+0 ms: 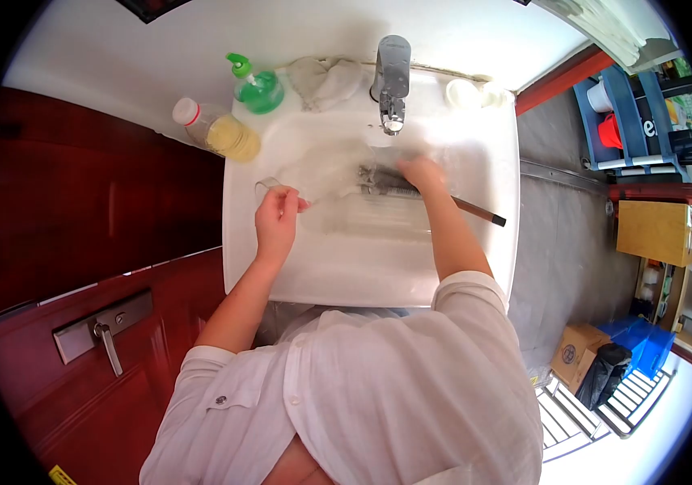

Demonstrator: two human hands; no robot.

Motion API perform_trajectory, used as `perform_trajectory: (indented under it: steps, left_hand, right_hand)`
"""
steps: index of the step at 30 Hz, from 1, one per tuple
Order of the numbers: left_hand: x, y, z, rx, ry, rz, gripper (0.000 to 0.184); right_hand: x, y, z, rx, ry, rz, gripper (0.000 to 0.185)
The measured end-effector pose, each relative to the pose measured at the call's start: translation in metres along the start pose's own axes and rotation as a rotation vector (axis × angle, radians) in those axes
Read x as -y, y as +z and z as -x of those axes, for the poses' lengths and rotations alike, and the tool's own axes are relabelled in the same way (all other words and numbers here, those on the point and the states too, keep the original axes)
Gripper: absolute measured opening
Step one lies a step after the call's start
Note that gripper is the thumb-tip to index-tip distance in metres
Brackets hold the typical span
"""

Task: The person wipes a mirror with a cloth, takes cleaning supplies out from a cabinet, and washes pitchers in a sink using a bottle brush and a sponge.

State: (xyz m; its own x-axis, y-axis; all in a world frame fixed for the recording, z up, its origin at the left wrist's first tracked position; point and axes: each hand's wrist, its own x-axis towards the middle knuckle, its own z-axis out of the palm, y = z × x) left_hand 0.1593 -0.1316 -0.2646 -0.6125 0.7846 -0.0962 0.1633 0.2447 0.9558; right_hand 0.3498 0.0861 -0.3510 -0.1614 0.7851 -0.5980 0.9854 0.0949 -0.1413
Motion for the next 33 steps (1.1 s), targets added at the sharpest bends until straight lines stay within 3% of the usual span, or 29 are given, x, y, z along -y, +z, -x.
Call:
perform_trajectory:
  steps: [1, 3, 4, 6, 8, 10, 11, 12, 13, 14, 16, 17, 18, 21, 23, 25, 26, 31, 33]
  left_hand:
    - [-0.001, 0.0, 0.0, 0.023, -0.005, 0.005, 0.014]
    - [0.003, -0.002, -0.008, 0.051, -0.061, 0.075, 0.013]
    - [0.005, -0.004, -0.009, 0.07, -0.117, 0.149, 0.013]
    - [0.013, -0.009, -0.012, 0.105, -0.136, 0.169, 0.012]
    - [0.017, -0.007, -0.013, 0.144, -0.146, 0.198, 0.012]
    - [0.001, -0.007, -0.008, 0.173, -0.032, 0.094, 0.014]
    - [-0.01, -0.004, -0.011, 0.17, -0.023, 0.101, 0.014]
    - [-0.023, -0.001, -0.014, 0.224, 0.119, -0.034, 0.013]
    - [-0.028, 0.003, -0.018, 0.281, 0.258, -0.171, 0.011]
    - [-0.032, 0.012, -0.021, 0.279, 0.264, -0.171, 0.011]
    - [-0.035, 0.03, -0.027, 0.347, 0.107, 0.175, 0.012]
    - [-0.033, 0.041, -0.029, 0.353, 0.119, 0.178, 0.012]
    - [-0.027, 0.051, -0.032, 0.408, 0.176, 0.11, 0.01]
    - [-0.041, 0.072, -0.035, 0.477, 0.298, -0.05, 0.009]
    - [-0.051, 0.087, -0.036, 0.484, 0.372, -0.142, 0.01]
    - [-0.056, 0.101, -0.035, 0.531, 0.635, -0.399, 0.012]
    - [-0.057, 0.114, -0.034, 0.522, 0.643, -0.388, 0.012]
    - [-0.044, 0.133, -0.042, 0.433, 0.303, -0.341, 0.022]
    - [-0.042, 0.134, -0.049, 0.442, 0.279, -0.354, 0.024]
  right_hand:
    - [-0.01, 0.006, -0.015, 0.001, 0.0, 0.0, 0.044]
    - [-0.018, 0.022, -0.04, 0.004, -0.063, -0.392, 0.049]
    - [-0.02, 0.022, -0.04, 0.003, -0.063, -0.392, 0.049]
    - [-0.022, 0.022, -0.037, -0.291, 0.103, -0.417, 0.052]
    - [-0.023, 0.02, -0.031, -0.277, 0.065, -0.365, 0.047]
    - [-0.013, 0.009, -0.013, -0.257, 0.024, -0.308, 0.043]
    - [-0.007, -0.01, 0.0, -0.464, -0.073, -0.408, 0.041]
    - [0.004, -0.031, 0.017, -0.662, -0.172, -0.508, 0.039]
    - [0.012, -0.047, 0.028, -0.685, -0.248, -0.731, 0.038]
    - [0.018, -0.067, 0.042, -0.708, -0.329, -0.956, 0.037]
    - [0.036, -0.103, 0.074, -0.532, -0.356, -1.162, 0.041]
    - [0.037, -0.119, 0.085, -0.441, -0.378, -1.216, 0.042]
    - [0.042, -0.132, 0.095, -0.45, -0.383, -1.216, 0.042]
    - [0.052, -0.146, 0.105, -0.029, -0.438, -1.165, 0.04]
    - [0.057, -0.15, 0.103, 0.037, -0.441, -1.197, 0.036]
    - [0.058, -0.147, 0.098, 0.073, -0.442, -1.212, 0.033]
    - [0.057, -0.149, 0.095, 0.105, -0.443, -1.22, 0.031]
    - [0.062, -0.154, 0.089, 0.122, -0.449, -1.187, 0.027]
    - [0.065, -0.159, 0.089, 0.106, -0.443, -1.249, 0.027]
